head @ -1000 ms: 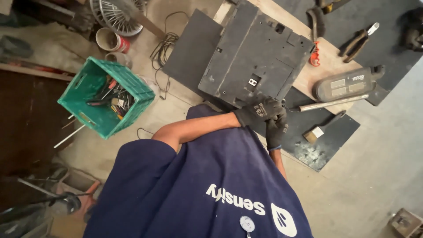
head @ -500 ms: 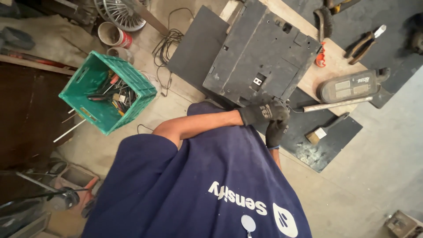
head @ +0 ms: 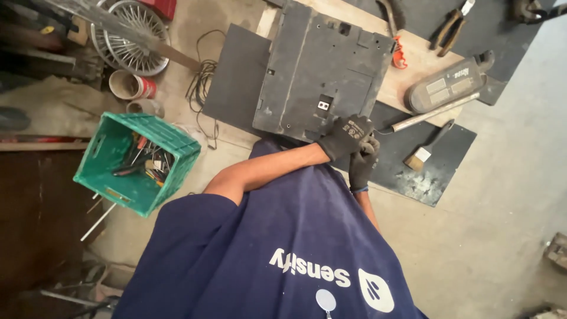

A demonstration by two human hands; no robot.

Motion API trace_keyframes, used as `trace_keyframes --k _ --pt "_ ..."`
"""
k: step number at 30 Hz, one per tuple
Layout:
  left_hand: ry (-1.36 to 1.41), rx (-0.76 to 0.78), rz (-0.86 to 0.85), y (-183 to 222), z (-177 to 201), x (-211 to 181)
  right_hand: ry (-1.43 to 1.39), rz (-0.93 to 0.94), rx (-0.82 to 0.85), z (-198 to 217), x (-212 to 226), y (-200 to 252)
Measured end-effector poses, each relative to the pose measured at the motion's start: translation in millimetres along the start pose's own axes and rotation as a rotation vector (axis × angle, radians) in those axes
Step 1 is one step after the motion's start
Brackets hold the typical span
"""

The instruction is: Using a small screwdriver to pry open and release plastic clips on an electronics housing panel for disassembly.

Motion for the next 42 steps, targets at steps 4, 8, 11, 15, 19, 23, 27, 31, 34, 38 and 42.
trace_keyframes --k 4,8,11,15,19,23,27,31,34,38,42 --pt "-0.1 -0.004 0.064 9.1 19.8 -9.8 -0.028 0.04 0.006 4.9 23.2 3.4" --pt "-0.083 0.045 0.015 22.0 46.8 -7.8 -0.016 -0.026 0.012 6.1 40.4 4.1" --pt "-0.076 -0.6 -0.162 49.4 66.3 -25.3 0.058 0.006 0.047 3.6 15.9 0.4" --pt "-0.394 -0.258 -0.452 62.9 58.3 -9.3 0.153 0.087 0.082 -4.8 42.9 -14.7" --pt "0.16 -1.073 -0.664 36.7 4.2 7.3 0.062 0.149 0.092 8.4 73.2 9.4" --pt "0.247 -0.638 -0.48 19.6 2.0 4.0 0.064 0.04 0.079 2.9 30.1 2.2" --pt "-0.016 -0.082 -0.023 15.6 12.0 -3.7 0.082 -0.046 0.008 -9.6 -23.5 -5.7" --pt "-0.081 -0.15 -0.011 18.3 7.9 -6.2 0.115 -0.095 0.056 -3.1 5.9 -7.5" --pt "-0.06 -0.165 -0.034 28.5 0.8 -2.9 0.325 -0.075 0.095 -8.3 24.1 -13.5" --pt "-0.013 -0.189 -0.073 40.1 -12.9 -4.7 0.322 -0.199 0.105 -1.8 77.1 -1.5" --pt "0.03 -0.223 -0.119 21.5 -21.8 -15.6 0.199 -0.018 0.087 3.3 65.9 7.5"
Point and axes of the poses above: each hand's wrist, its own y-axis away from the middle knuckle, its own z-axis out of the back of the hand, x = y × z, the point moved 3 cm from there along -y, towards the middle knuckle, and after that the axes turned 5 degrees about z, right-handed, at the moved point
